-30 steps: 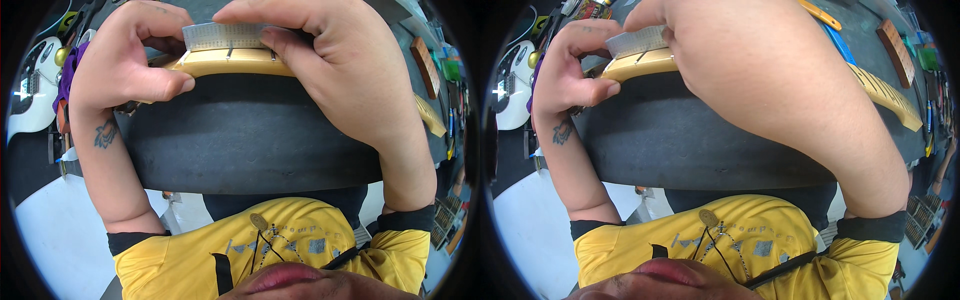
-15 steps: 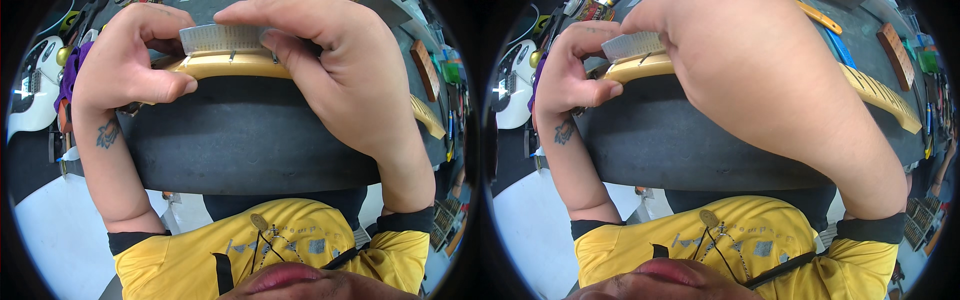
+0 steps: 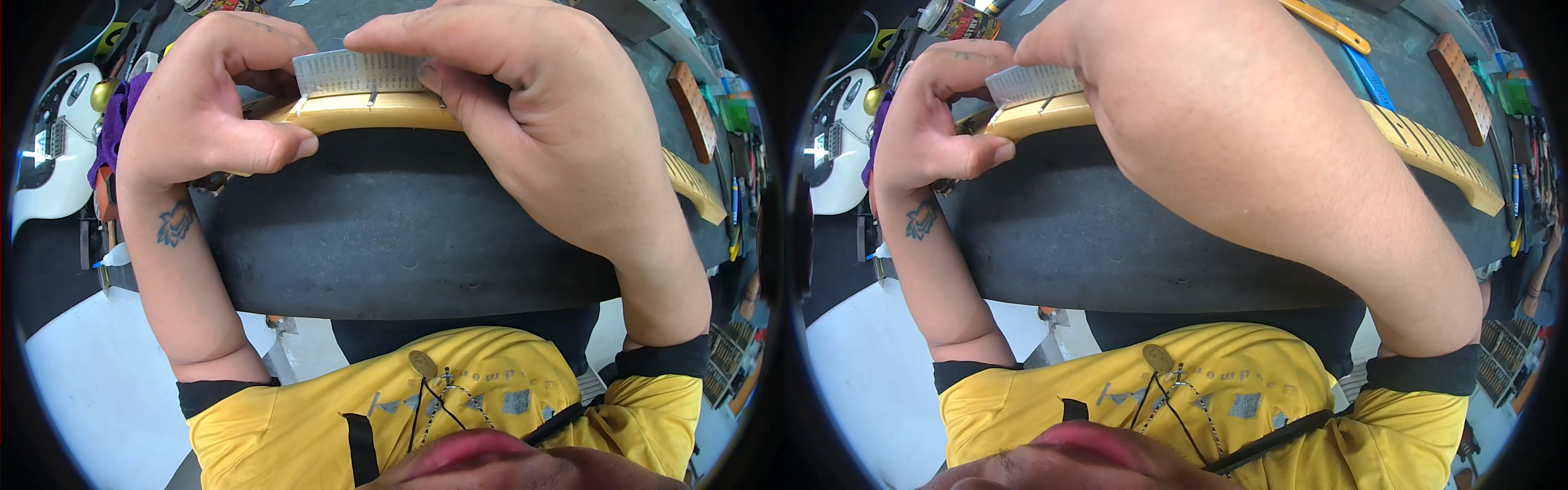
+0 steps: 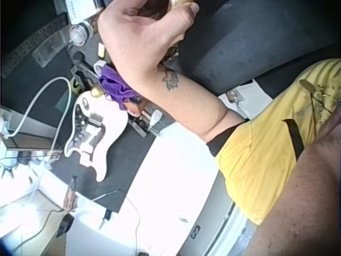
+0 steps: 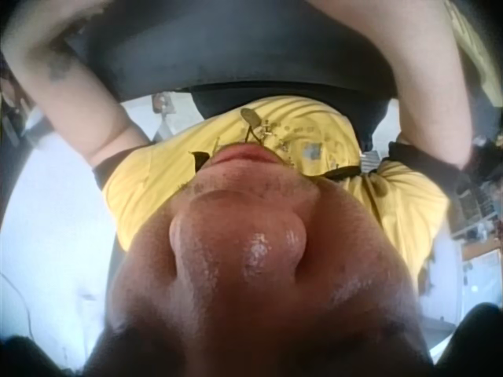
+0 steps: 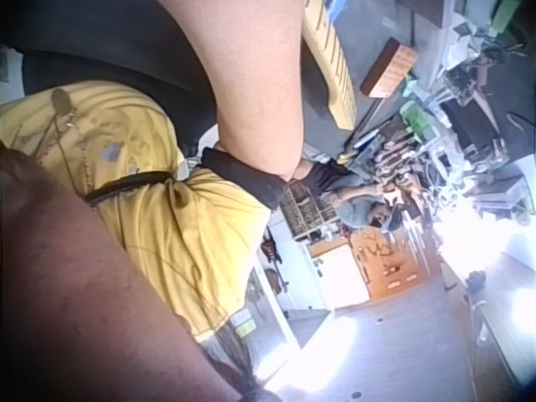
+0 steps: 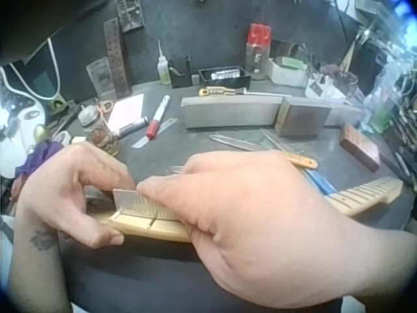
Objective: The person checks the straightness and fret level of a guitar neck by placing a metal straightedge and a fret rocker along the fretboard, moving the tools to different positions and pressing them against the frets.
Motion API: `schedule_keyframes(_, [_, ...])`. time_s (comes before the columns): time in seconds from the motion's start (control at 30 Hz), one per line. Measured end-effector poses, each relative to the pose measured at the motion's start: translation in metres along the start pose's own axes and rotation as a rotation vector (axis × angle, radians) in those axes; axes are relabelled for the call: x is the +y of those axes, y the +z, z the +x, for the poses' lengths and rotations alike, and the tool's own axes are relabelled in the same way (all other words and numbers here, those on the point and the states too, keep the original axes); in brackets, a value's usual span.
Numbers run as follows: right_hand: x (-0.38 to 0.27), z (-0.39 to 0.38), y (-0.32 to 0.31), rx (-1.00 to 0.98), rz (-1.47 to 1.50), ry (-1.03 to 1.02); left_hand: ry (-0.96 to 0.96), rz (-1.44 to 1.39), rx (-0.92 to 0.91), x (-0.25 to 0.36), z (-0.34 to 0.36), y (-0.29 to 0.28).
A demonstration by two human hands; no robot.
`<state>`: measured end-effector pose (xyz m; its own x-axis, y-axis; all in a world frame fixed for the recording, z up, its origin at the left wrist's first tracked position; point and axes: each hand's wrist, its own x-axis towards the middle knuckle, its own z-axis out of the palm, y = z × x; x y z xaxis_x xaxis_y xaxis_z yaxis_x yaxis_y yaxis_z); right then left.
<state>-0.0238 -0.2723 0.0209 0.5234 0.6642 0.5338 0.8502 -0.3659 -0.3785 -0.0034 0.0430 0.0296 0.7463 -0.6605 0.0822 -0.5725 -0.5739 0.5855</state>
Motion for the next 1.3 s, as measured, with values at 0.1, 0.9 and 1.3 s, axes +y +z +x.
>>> schedule_keyframes(0.1, [-0.001,0.0,0.0,-0.002,-0.002,-0.003,-0.035,0.021,-0.107,0.005,0.008,-0.008])
schedule_keyframes(0.9, [0.056,-0.045,-0.139,0.335,0.149,0.675,-0.042,-0.076,-0.178,0.025,0.016,0.026])
schedule_keyframes(1.3, [0.1,-0.06,-0.092,-0.434,-0.386,0.804,0.111,-0.003,0.005,0.021,0.028,0.04])
